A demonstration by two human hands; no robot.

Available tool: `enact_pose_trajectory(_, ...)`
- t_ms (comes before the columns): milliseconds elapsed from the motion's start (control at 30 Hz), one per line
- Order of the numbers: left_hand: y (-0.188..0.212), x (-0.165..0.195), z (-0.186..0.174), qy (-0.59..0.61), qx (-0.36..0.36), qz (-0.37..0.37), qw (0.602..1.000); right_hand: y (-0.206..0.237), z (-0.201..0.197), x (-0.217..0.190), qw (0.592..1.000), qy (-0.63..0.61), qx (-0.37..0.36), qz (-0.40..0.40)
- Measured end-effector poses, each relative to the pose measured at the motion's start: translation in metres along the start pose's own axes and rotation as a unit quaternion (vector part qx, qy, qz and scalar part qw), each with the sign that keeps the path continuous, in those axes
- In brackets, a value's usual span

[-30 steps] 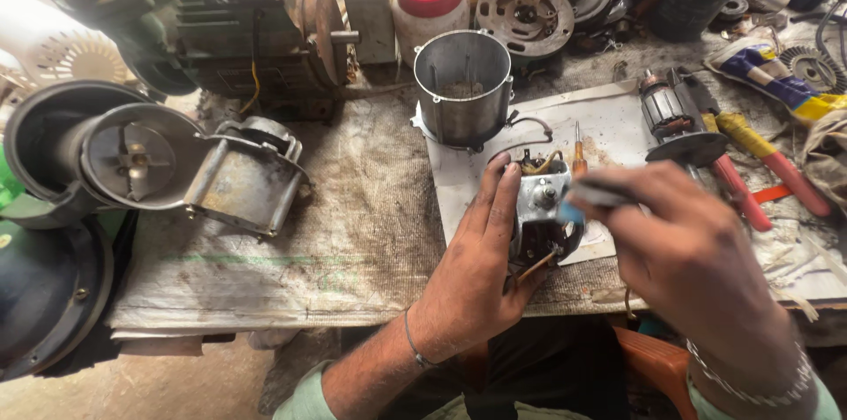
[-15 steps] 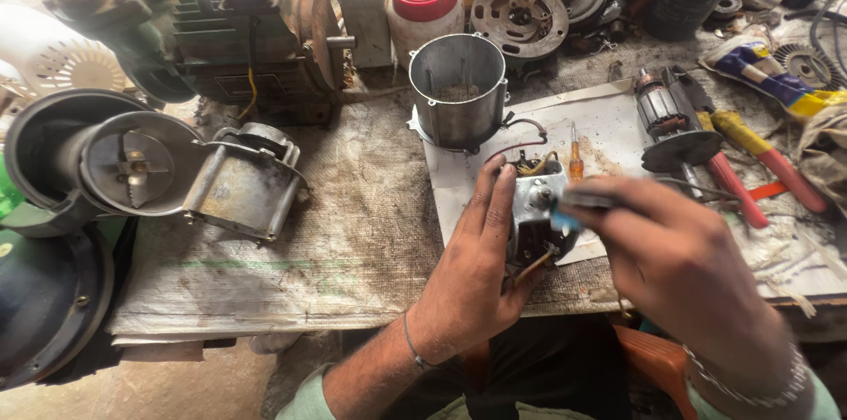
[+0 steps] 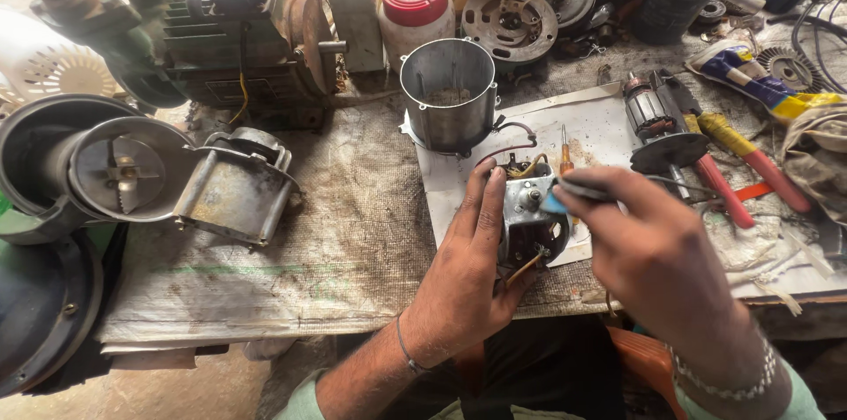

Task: The person holds a small disassembled electric motor end piece on a cluttered workbench and repeatedly rubs its metal surface with a small abrasive pad, repositioning the component to work different spots.

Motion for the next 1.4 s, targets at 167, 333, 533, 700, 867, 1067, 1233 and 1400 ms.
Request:
enact_pose_trajectory(167, 0.001, 0.000, -0.002, 0.003, 0.011, 0.007, 1.000, 0.002, 0.002, -0.001, 1.000, -0.022, -0.009, -0.004)
enact_pose_trajectory(333, 0.002, 0.000, -0.001, -0.005, 0.011, 0.010, 1.000, 0.003, 0.003, -0.002, 1.000, -0.005, -0.019, -0.012)
enact_pose_trajectory(533, 0.001, -0.002, 0.001, -0.017, 0.001, -0.001, 1.000, 0.004, 0.002, -0.005, 1.000, 0.009, -0.012, -0.022)
enact_pose_trajectory(700, 0.002, -0.002, 0.002, -0.007, 0.009, 0.006, 1.000, 0.006, 0.003, -0.003, 0.999, 0.031, -0.012, -0.025)
enact_pose_trajectory(867, 0.002, -0.001, 0.001, -0.013, 0.012, 0.007, 1.000, 0.005, 0.004, 0.001, 1.000, -0.021, -0.013, 0.001)
enact_pose_trajectory(1067, 0.001, -0.002, 0.001, -0.004, 0.011, 0.001, 1.000, -0.001, 0.001, -0.002, 1.000, -0.016, -0.014, -0.010)
enact_pose_trajectory(1233, 0.002, -0.002, 0.000, -0.006, 0.009, 0.001, 1.000, 0.001, 0.000, -0.004, 0.999, -0.010, -0.013, -0.038)
enact_pose_trajectory(1400, 0.002, -0.001, 0.000, -0.012, 0.008, 0.006, 1.000, 0.002, 0.002, -0.001, 0.998, 0.004, -0.019, -0.057)
Point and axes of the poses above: each hand's wrist, its own y-axis away from the middle knuckle, its own z-axis out of the palm, x = y × z, the point moved 6 cm from there along -y, towards the middle knuckle, and after that the axes turned 2 degrees about x, right-handed, at the moved point
